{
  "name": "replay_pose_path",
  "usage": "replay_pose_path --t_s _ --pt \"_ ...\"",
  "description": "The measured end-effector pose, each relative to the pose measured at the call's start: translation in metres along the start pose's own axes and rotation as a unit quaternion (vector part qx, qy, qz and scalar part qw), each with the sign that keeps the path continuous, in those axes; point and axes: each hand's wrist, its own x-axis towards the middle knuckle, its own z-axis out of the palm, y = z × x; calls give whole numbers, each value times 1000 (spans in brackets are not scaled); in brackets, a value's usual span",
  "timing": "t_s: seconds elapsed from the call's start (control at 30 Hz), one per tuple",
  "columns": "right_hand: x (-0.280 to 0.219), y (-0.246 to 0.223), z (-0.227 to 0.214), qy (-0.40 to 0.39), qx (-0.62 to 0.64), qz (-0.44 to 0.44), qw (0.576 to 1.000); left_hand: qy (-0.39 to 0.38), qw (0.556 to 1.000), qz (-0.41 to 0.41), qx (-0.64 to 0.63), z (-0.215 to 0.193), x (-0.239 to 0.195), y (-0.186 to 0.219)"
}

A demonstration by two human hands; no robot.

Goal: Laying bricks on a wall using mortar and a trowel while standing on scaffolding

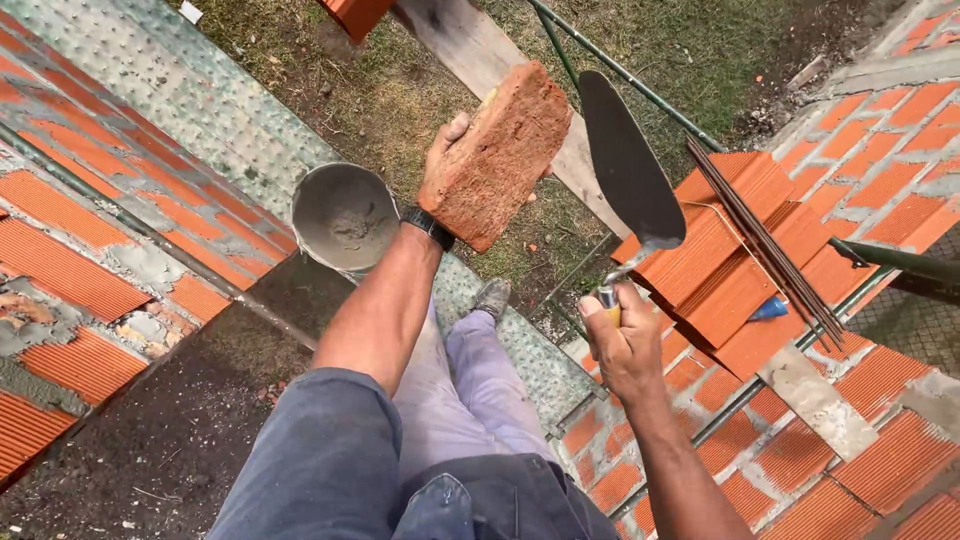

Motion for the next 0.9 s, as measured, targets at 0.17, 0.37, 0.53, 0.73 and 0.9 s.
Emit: replay_pose_path --t_s 0.17,0.37,0.53,0.73,0.9 --pt "5 23 30 -94 -14 32 995 50 997 37 -50 -30 9 -25" --pt "-9 -16 -16 -68 -35 17 997 75 995 60 9 -34 16 -44" --pt "-53 -144 -101 196 171 -210 943 114 989 -86 49 -19 16 -38" --pt "-7 70 23 -60 -83 27 994 119 985 -30 123 -28 12 -50" --pt "-49 64 10 -20 -97 98 990 82 985 37 147 -3 -32 -96"
